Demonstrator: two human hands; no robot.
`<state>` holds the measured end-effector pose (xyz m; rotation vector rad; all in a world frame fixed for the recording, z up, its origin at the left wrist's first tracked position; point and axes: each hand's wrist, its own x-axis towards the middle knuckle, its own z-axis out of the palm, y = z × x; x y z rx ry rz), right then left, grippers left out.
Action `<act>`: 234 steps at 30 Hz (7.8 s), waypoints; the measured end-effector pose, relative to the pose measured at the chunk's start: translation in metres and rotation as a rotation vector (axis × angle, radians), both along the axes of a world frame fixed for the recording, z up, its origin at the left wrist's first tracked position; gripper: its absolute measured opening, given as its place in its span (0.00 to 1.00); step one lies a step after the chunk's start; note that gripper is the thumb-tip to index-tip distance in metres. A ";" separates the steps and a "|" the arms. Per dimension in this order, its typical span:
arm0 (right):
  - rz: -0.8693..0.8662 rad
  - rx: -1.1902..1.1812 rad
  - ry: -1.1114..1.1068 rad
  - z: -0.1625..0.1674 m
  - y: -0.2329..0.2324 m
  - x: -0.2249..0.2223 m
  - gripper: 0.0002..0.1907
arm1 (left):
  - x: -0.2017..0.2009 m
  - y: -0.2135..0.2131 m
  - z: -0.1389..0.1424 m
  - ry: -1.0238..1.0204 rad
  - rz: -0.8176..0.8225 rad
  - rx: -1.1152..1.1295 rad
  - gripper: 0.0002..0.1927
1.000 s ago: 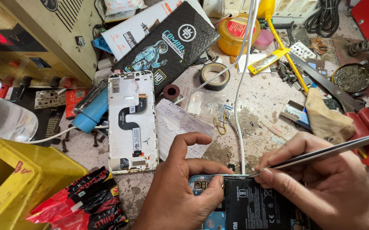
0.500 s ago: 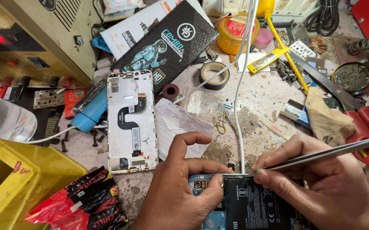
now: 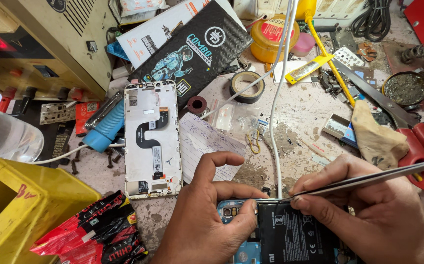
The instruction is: The person uses tweezers and a green-handled screwdriver to manipulate small components and connectors inside a disassembled smartphone. The hands repeatedly pry, lift, and adjust parts near the battery and camera module while the phone remains open on the workbench.
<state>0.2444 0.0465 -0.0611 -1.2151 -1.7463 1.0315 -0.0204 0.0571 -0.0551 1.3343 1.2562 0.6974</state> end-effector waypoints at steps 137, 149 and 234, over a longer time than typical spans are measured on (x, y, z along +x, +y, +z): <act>0.032 -0.279 0.132 0.003 0.015 -0.013 0.12 | -0.001 0.061 0.065 0.180 -0.550 0.030 0.48; -0.041 -0.280 -0.034 0.007 0.013 -0.013 0.13 | 0.001 0.049 0.064 0.274 -0.493 0.094 0.49; -0.032 -0.338 -0.025 0.012 0.007 -0.007 0.14 | -0.003 0.040 0.060 0.187 -0.447 0.141 0.45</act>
